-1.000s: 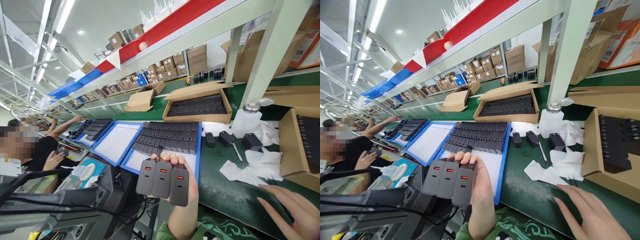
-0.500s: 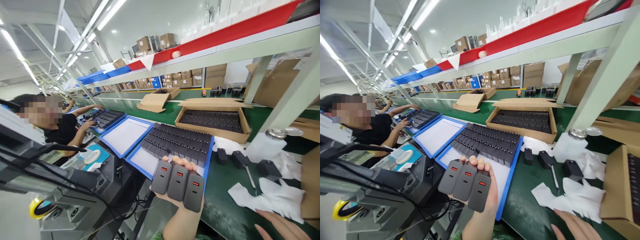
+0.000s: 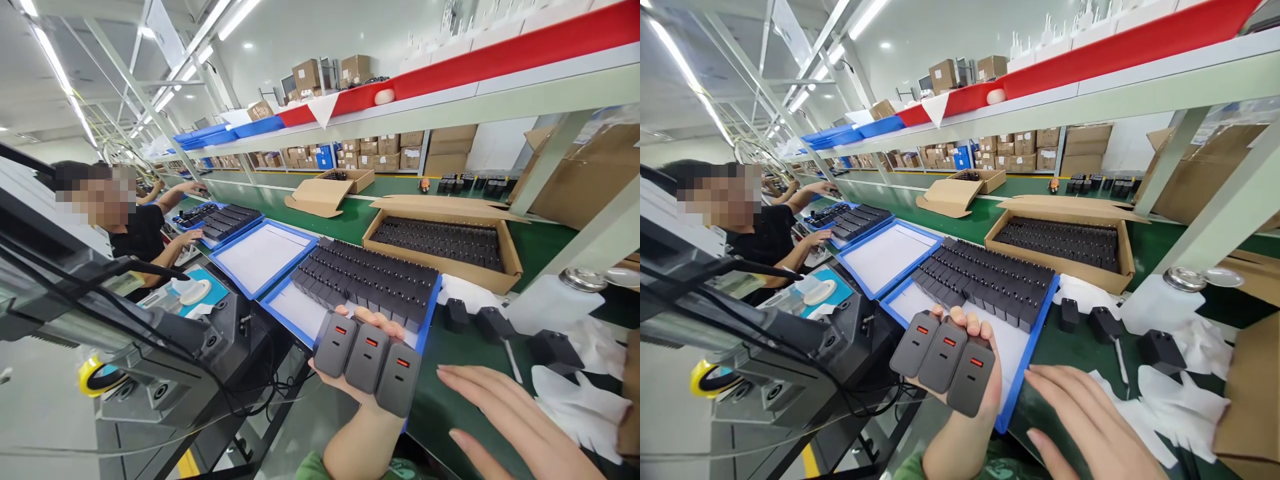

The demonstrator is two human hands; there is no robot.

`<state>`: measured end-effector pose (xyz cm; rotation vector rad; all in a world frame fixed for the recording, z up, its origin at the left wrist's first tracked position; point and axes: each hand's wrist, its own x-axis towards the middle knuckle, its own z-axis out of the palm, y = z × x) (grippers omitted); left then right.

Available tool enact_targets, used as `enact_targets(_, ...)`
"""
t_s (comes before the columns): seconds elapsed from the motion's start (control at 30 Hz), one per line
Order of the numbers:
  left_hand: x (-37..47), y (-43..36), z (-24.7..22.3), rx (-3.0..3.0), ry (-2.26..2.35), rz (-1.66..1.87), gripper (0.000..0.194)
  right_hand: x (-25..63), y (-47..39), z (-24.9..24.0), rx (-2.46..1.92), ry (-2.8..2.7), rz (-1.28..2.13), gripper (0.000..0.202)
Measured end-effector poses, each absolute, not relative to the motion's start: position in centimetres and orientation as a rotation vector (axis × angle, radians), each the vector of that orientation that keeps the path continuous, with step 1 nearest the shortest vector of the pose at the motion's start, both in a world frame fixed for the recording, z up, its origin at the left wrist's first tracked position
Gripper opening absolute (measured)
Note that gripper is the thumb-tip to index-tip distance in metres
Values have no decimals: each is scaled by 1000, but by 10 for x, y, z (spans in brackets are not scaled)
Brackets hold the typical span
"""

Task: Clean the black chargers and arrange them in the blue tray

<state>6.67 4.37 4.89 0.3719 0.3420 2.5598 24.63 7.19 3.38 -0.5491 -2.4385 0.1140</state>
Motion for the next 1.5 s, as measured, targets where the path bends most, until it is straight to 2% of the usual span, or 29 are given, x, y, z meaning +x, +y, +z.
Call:
enact_targets(0.23, 65, 40, 47, 369, 380, 2523, 61, 205, 58, 81, -512, -2334, 318, 61)
enact_targets(0.4, 64, 34, 25, 281, 458, 2428, 65, 190, 55, 79, -567, -2408, 631, 73)
enact_targets(0.57, 55, 30, -1, 126, 657, 2285, 69, 177, 59, 58, -721, -2330, 928, 63)
enact_targets(0.7, 48, 32, -7, 14, 772, 2201, 80, 167, 63, 47, -750, -2306, 1015, 58)
enact_targets(0.83, 44, 36, -9, -23, 771, 2158, 81, 160, 63, 43, -782, -2294, 971, 60)
enact_targets(1.1, 45, 37, 5, 101, 555, 2211, 68, 153, 57, 42, -622, -2234, 650, 63)
enact_targets(1.2, 46, 39, 9, 155, 506, 2253, 69, 152, 55, 44, -587, -2238, 609, 63)
enact_targets(1.5, 50, 37, 14, 255, 388, 2357, 53, 155, 50, 63, -457, -2244, 534, 55)
